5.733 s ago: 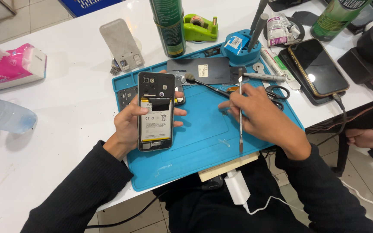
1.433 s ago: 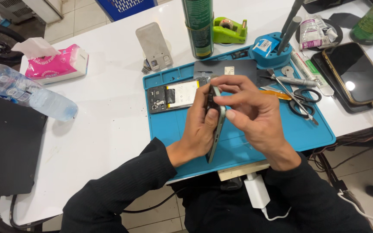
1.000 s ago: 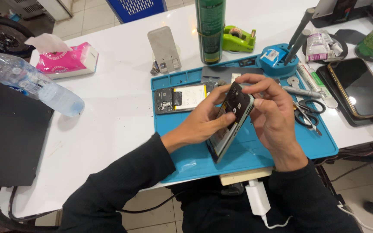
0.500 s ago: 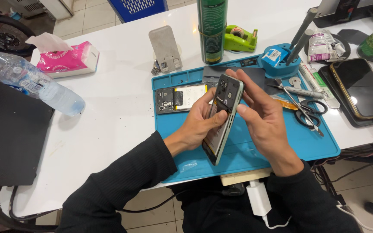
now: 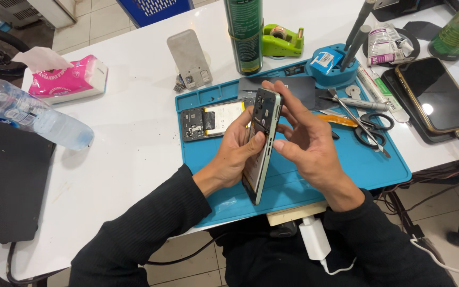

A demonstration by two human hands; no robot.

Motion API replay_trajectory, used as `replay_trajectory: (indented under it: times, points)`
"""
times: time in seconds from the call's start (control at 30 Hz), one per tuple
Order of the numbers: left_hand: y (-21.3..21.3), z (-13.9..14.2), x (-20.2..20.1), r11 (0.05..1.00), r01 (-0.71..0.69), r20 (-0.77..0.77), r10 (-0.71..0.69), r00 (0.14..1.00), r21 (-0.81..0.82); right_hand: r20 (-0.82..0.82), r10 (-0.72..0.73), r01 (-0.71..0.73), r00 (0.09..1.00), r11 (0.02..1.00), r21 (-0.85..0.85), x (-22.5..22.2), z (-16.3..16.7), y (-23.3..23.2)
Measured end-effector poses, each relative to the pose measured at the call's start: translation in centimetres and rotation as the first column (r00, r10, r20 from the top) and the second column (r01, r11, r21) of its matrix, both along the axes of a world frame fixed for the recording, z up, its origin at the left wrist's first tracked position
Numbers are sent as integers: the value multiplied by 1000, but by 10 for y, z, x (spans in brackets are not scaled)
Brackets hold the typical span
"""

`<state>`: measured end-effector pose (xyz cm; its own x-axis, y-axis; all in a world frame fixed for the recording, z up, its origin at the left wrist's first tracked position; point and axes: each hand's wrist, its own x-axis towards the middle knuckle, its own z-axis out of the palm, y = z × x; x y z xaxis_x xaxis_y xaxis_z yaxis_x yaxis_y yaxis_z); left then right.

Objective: The person repairs a smartphone at a workbench. They pry open the phone's back cover, work on the internal battery and components with a spudger and screwdriver, then set the opened phone on the mat and handle another disassembled phone on the mat.

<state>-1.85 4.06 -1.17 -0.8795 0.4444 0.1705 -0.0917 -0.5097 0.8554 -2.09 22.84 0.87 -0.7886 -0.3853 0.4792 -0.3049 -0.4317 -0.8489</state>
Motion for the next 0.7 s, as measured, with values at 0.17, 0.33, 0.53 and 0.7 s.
replay_trajectory:
  times: [0.17, 0.33, 0.53, 0.7]
  points:
    - [1, 0, -1, 999, -21, -12, 21, 1000, -24, -1, 15, -15, 1000, 1000, 10, 1, 2, -2]
    - [2, 2, -2, 999, -32, -11, 31, 999, -31, 14, 35, -35, 999, 999, 24, 3, 4, -2]
    - [6, 4, 1, 999, -33, -3, 33, 999, 3, 36, 66, -66, 997, 998, -3, 3, 3, -2]
    - [5, 0, -3, 996, -77, 58, 74, 996, 47, 51, 72, -74, 996, 997, 38, 12, -7, -4]
